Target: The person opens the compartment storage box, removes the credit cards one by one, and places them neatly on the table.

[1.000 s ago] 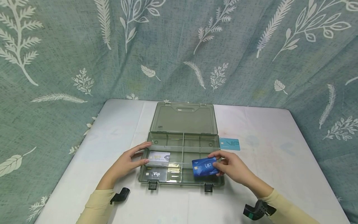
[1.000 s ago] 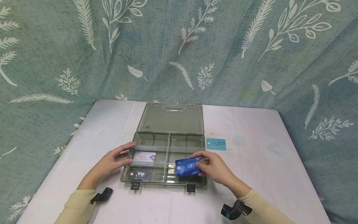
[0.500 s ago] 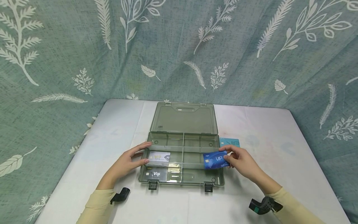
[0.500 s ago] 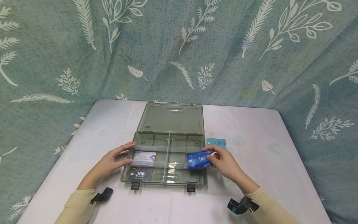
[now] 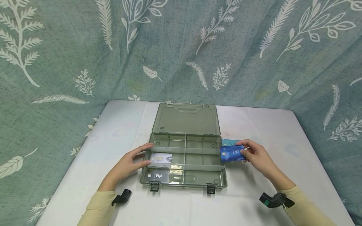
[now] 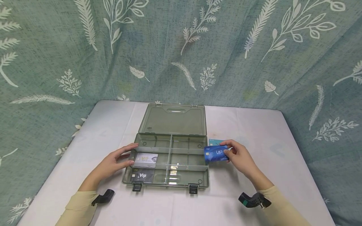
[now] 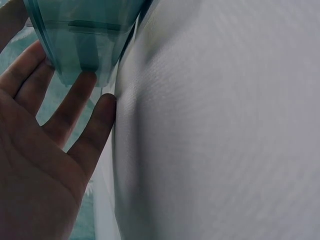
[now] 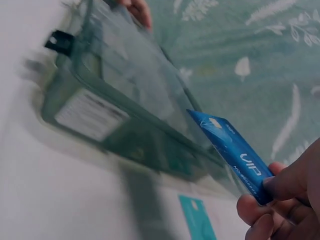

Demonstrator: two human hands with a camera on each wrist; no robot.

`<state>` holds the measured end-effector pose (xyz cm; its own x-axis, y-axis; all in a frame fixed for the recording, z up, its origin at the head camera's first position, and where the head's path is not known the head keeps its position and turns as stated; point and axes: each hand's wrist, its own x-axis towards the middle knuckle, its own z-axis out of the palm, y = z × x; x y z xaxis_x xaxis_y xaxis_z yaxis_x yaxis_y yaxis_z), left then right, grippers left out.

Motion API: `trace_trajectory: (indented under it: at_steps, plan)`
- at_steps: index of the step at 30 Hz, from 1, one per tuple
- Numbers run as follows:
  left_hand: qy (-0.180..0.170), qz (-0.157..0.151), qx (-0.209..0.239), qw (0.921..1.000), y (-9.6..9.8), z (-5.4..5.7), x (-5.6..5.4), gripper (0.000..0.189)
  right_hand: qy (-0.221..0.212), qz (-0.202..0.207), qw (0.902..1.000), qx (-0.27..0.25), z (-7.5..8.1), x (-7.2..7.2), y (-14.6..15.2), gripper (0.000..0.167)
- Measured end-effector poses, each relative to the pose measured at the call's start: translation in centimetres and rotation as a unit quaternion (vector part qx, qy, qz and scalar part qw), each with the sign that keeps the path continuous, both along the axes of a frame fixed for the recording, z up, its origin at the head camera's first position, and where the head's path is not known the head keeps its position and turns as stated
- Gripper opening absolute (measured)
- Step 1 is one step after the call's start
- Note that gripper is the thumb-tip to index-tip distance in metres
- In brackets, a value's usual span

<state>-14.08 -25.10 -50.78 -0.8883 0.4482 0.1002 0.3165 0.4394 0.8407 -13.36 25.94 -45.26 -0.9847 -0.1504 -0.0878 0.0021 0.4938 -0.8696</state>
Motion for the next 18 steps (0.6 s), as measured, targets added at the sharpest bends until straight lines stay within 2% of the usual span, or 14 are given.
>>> trace_trajectory:
  at_steps: [7,18]
  plan:
    - [-0.001,0.001,0.000,1.0000,0.0,0.1,0.0,0.062,0.005,-0.033,0.9993,0.015,-0.4,-1.7,3.0,0.029]
    - [-0.002,0.001,0.002,1.0000,0.1,0.1,0.1,0.063,-0.029,-0.069,0.9962,0.044,-2.4,-3.3,6.2,0.036]
